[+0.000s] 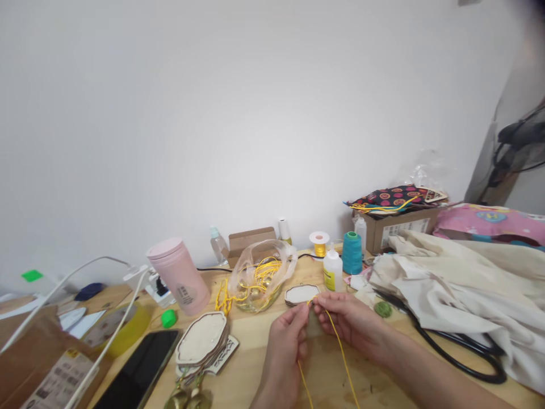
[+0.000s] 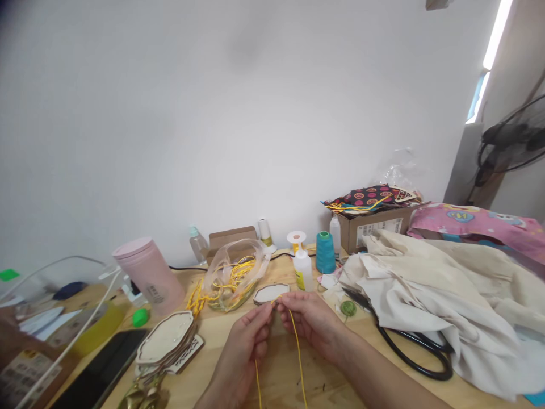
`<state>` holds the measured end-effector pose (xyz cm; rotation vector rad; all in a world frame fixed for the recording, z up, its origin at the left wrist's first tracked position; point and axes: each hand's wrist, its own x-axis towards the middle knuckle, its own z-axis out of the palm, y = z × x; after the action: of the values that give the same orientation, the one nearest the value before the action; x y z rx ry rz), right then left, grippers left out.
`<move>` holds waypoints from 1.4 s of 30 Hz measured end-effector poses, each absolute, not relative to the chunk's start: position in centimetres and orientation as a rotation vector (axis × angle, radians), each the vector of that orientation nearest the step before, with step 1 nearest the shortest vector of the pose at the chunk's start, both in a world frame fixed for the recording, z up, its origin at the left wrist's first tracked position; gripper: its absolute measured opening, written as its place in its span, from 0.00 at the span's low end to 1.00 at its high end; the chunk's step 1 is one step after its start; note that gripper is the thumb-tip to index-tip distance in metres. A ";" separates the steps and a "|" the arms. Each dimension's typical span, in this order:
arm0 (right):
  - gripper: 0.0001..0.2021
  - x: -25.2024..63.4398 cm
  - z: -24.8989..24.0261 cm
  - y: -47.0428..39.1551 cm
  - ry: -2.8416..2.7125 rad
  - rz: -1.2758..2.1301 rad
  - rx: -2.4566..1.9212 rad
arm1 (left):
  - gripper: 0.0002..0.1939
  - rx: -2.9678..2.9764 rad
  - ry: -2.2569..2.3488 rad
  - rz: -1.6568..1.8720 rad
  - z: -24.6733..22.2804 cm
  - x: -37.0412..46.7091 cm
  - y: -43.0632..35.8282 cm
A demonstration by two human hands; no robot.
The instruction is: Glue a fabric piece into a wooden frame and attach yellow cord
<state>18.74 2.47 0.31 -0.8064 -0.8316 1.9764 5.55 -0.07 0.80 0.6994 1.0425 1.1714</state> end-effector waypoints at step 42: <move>0.10 18.5 1.2 1.9 -1.983 0.628 -1.056 | 0.13 0.977 1.117 1.163 0.3 5.3 0.0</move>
<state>18.48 1.93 1.24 -1.0555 -1.9825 0.6284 5.28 0.01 0.34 0.9766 1.1172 1.1626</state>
